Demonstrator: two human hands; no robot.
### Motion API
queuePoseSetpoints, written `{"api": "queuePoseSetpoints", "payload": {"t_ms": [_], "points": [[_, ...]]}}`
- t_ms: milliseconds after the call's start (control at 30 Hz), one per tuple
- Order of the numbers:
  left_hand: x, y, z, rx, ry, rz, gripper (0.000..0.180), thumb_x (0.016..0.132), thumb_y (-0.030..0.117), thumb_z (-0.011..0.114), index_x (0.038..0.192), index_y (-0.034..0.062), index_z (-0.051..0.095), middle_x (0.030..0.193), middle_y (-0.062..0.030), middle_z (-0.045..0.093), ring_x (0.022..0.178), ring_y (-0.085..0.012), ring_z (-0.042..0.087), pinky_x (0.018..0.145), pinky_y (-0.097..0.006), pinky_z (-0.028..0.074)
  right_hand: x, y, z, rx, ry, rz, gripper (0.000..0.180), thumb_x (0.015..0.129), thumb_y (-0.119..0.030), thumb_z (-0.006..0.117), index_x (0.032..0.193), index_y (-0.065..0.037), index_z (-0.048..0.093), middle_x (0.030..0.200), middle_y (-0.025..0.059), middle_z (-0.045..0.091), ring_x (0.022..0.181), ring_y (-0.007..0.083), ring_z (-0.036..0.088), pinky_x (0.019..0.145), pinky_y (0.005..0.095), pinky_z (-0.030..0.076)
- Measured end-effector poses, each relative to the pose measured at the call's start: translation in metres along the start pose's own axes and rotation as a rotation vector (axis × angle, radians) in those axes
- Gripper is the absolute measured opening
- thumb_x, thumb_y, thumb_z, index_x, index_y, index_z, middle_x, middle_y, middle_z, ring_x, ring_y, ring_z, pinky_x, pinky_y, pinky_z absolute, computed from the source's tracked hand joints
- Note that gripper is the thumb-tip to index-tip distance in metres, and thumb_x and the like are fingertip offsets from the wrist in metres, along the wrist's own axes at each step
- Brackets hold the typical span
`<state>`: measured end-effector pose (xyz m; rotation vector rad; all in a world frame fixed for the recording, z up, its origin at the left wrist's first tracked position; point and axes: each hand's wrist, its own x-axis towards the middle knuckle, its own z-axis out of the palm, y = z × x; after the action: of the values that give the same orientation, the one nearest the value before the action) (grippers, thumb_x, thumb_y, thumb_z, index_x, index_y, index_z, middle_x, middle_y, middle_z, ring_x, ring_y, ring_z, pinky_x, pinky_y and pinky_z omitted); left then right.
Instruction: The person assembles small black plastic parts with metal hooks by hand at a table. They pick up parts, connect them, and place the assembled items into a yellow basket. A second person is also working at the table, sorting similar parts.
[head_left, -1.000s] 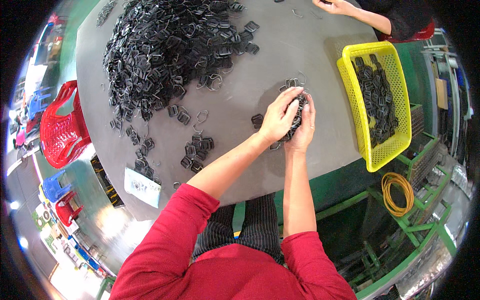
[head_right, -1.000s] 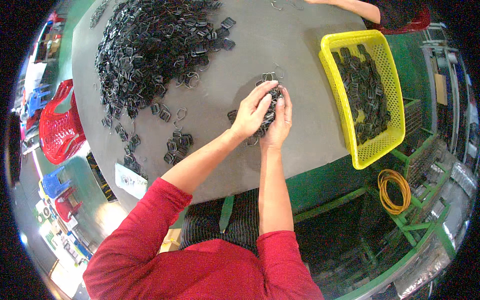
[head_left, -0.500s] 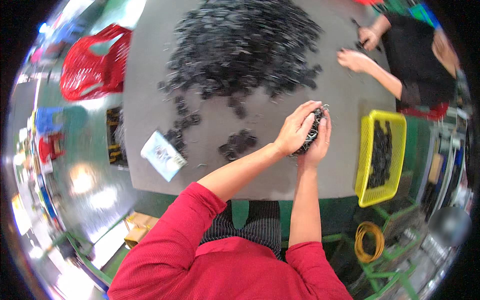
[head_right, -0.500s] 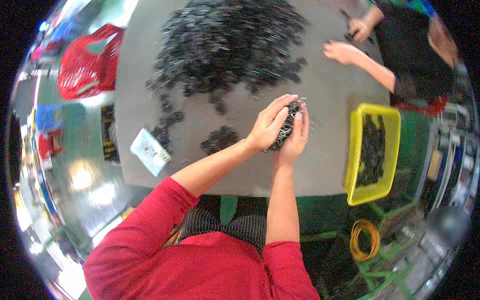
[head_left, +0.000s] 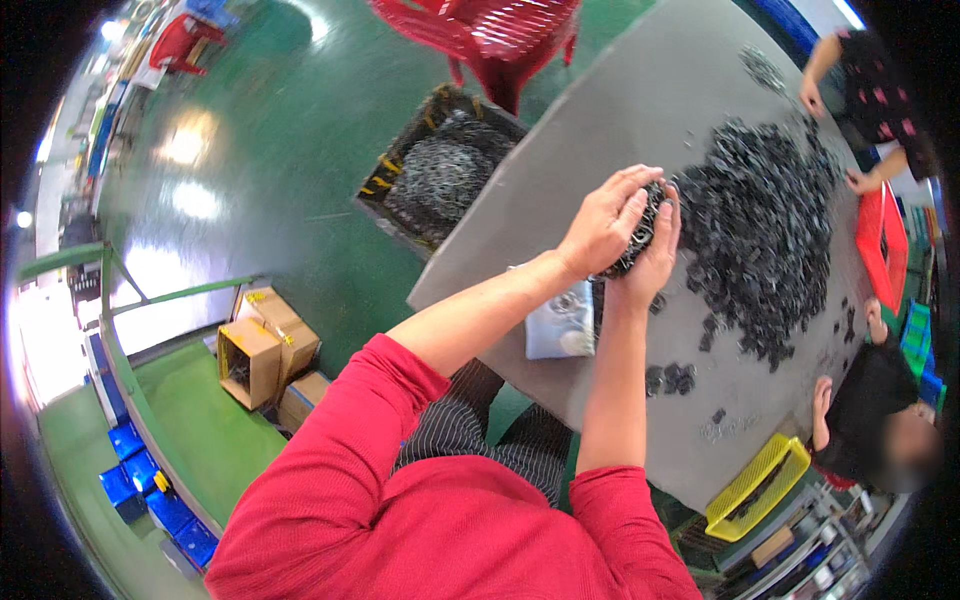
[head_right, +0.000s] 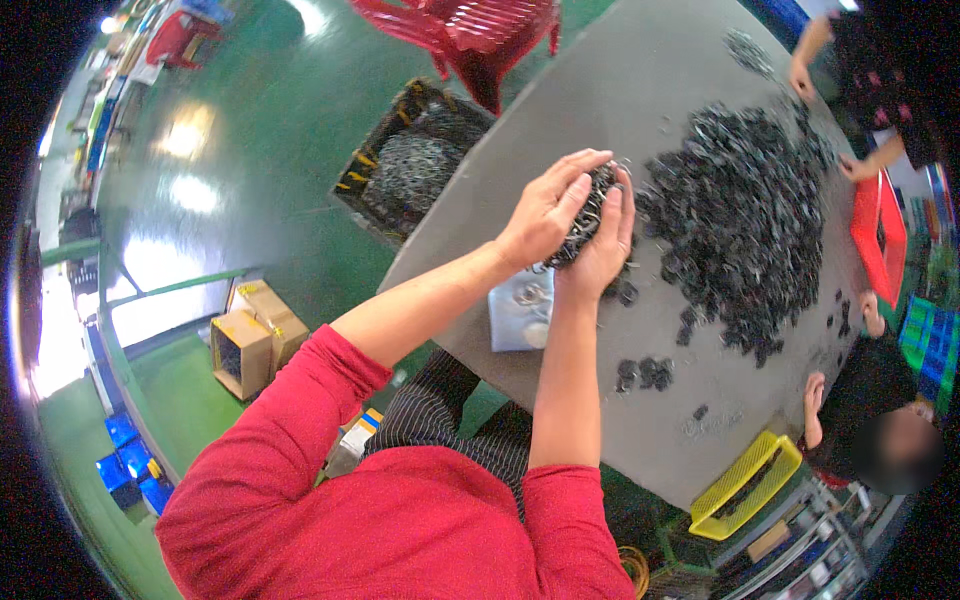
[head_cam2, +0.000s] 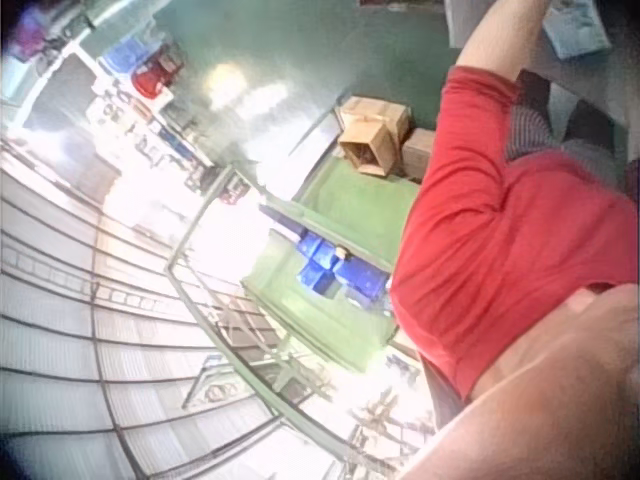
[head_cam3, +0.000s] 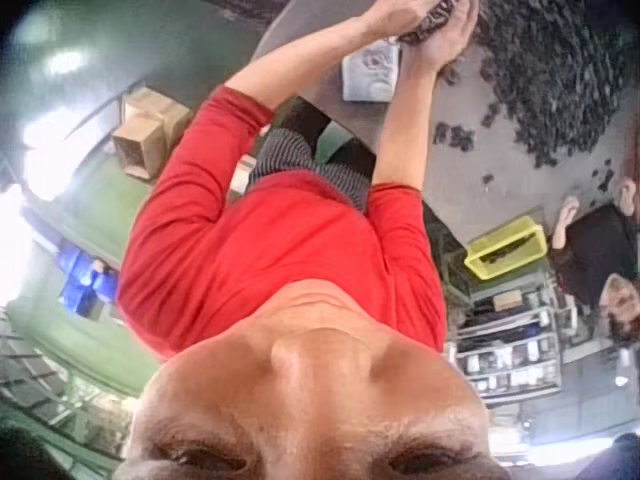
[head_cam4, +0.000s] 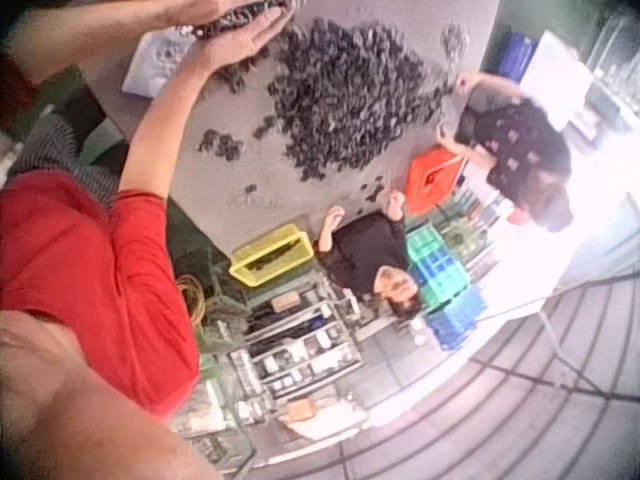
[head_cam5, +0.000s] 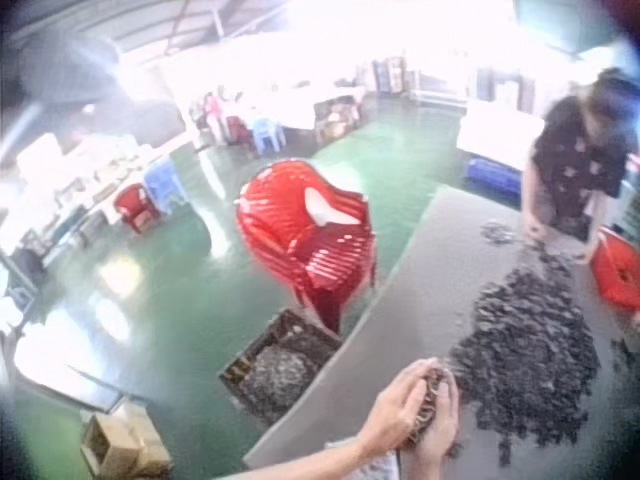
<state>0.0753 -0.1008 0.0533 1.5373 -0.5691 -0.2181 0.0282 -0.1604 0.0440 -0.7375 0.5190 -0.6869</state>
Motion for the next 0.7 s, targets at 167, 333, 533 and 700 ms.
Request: {"api": "queuePoseSetpoints", "payload": {"t_ms": [167, 333, 533, 700], "points": [[0.009, -0.047, -0.130, 0.087, 0.155, -0.056, 0.032, 0.095, 0.012, 0.040, 0.122, 0.0018, 0.054, 0.125, -0.0139, 0.054, 0.120, -0.0228, 0.047, 0.102, -0.031, 0.034, -0.004, 0.122, 0.073, 0.046, -0.122, 0.135, 0.027, 0.093, -0.014, 0.053, 0.117, -0.002, 0.057, 0.113, 0.0077, 0.060, 0.100, 0.0145, 0.056, 0.086, 0.0280, 0.047], [-0.006, -0.105, -0.216, 0.081, 0.236, -0.205, 0.034, 0.096, 0.016, 0.039, 0.124, 0.0045, 0.054, 0.125, -0.0095, 0.055, 0.117, -0.0177, 0.048, 0.102, -0.029, 0.033, -0.013, 0.226, 0.100, -0.131, -0.121, 0.206, 0.025, 0.091, -0.012, 0.057, 0.114, -0.004, 0.060, 0.110, 0.0029, 0.061, 0.099, 0.0114, 0.054, 0.089, 0.0260, 0.042], [-0.042, -0.201, -0.275, 0.042, 0.357, -0.395, 0.038, 0.098, 0.024, 0.039, 0.126, 0.0015, 0.052, 0.126, -0.0143, 0.054, 0.119, -0.0207, 0.049, 0.102, -0.029, 0.034, -0.028, 0.316, 0.094, -0.369, -0.143, 0.339, 0.023, 0.093, -0.017, 0.054, 0.112, -0.004, 0.060, 0.110, 0.0022, 0.060, 0.104, 0.0108, 0.051, 0.095, 0.0256, 0.038], [-0.049, -0.237, -0.287, 0.448, 0.214, -0.475, 0.042, 0.097, 0.030, 0.037, 0.124, 0.0010, 0.052, 0.129, -0.0165, 0.051, 0.121, -0.0270, 0.047, 0.105, -0.035, 0.033, -0.020, 0.325, 0.076, -1.108, -0.361, 0.260, 0.034, 0.086, -0.027, 0.058, 0.110, -0.002, 0.061, 0.115, 0.0151, 0.059, 0.111, 0.0234, 0.054, 0.096, 0.0321, 0.039]]}}
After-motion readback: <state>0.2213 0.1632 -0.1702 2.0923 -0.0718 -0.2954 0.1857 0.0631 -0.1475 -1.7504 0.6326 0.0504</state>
